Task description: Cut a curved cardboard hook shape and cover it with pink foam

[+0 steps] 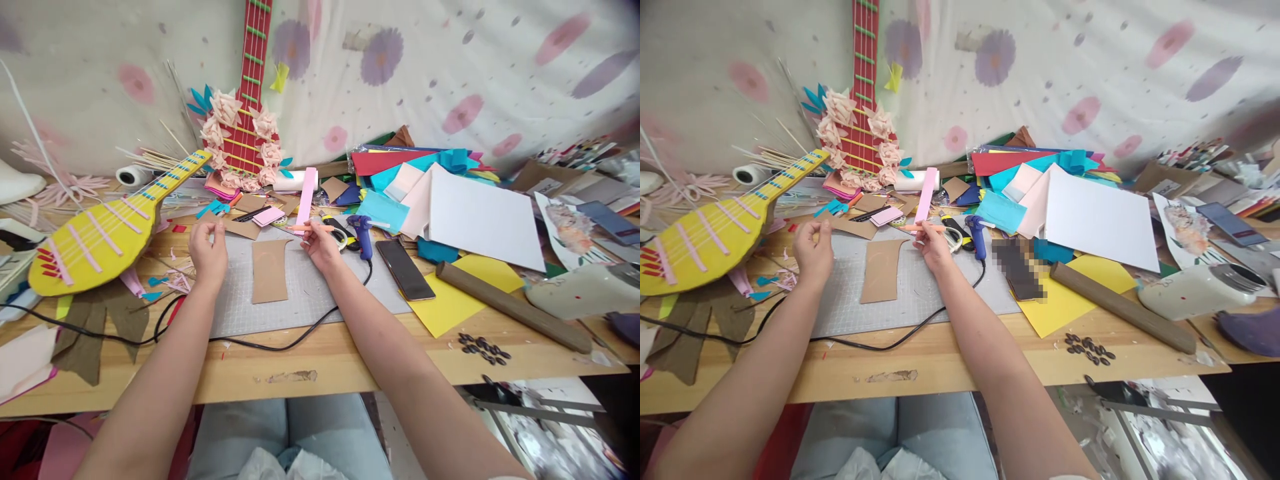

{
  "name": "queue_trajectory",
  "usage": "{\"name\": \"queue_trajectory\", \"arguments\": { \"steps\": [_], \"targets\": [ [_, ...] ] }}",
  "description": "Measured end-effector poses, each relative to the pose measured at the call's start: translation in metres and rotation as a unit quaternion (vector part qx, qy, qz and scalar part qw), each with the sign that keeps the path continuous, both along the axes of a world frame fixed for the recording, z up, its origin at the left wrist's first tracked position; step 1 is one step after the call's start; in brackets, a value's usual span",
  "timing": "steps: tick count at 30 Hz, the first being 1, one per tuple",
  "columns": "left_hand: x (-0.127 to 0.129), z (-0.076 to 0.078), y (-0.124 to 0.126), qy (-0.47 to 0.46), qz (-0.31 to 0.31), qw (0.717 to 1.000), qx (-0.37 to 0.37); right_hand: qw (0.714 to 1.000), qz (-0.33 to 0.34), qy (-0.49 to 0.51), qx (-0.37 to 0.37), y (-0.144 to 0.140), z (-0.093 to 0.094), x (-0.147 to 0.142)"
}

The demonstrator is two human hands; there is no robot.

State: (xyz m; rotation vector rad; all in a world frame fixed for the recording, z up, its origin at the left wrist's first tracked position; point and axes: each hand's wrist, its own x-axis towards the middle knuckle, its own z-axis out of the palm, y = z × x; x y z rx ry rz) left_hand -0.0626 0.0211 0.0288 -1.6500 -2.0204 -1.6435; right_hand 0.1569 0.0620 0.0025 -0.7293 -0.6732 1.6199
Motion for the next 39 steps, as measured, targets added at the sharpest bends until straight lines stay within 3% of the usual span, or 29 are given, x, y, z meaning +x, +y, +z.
{"name": "queue_trajectory", "arguments": {
  "steps": [7, 13, 21, 29, 30, 33, 37, 39],
  "targets": [
    [0.004, 0.03, 0.022, 0.122, -0.035, 0.977, -0.173, 0.999, 0.021, 0.035, -0.005, 0.002, 0.0, 0.0],
    [0.006, 0.023, 0.045, 0.218, -0.091, 0.945, -0.227, 0.997, 0.029, 0.064, -0.033, 0.003, 0.002, 0.005],
    [-0.028, 0.017, 0.073, 0.159, -0.053, 0.964, -0.207, 0.997, 0.035, 0.042, -0.046, 0.002, 0.005, 0.005],
    [-0.063, 0.023, 0.075, 0.134, -0.035, 0.948, -0.288, 0.999, 0.033, 0.034, -0.018, 0.0, 0.004, 0.005],
    [-0.07, 0.024, 0.074, 0.129, -0.05, 0.945, -0.297, 0.999, 0.036, 0.036, -0.018, 0.0, 0.003, 0.005],
    [-0.094, 0.024, 0.065, 0.152, -0.196, 0.91, -0.333, 0.998, 0.045, 0.041, -0.028, 0.0, 0.003, 0.005],
    [-0.112, 0.021, 0.048, 0.226, -0.28, 0.839, -0.407, 0.998, 0.043, 0.023, -0.034, 0.001, 0.002, 0.004],
    [-0.112, 0.017, 0.04, 0.239, -0.3, 0.821, -0.424, 0.998, 0.043, 0.017, -0.033, 0.001, 0.002, 0.004]
  ]
}}
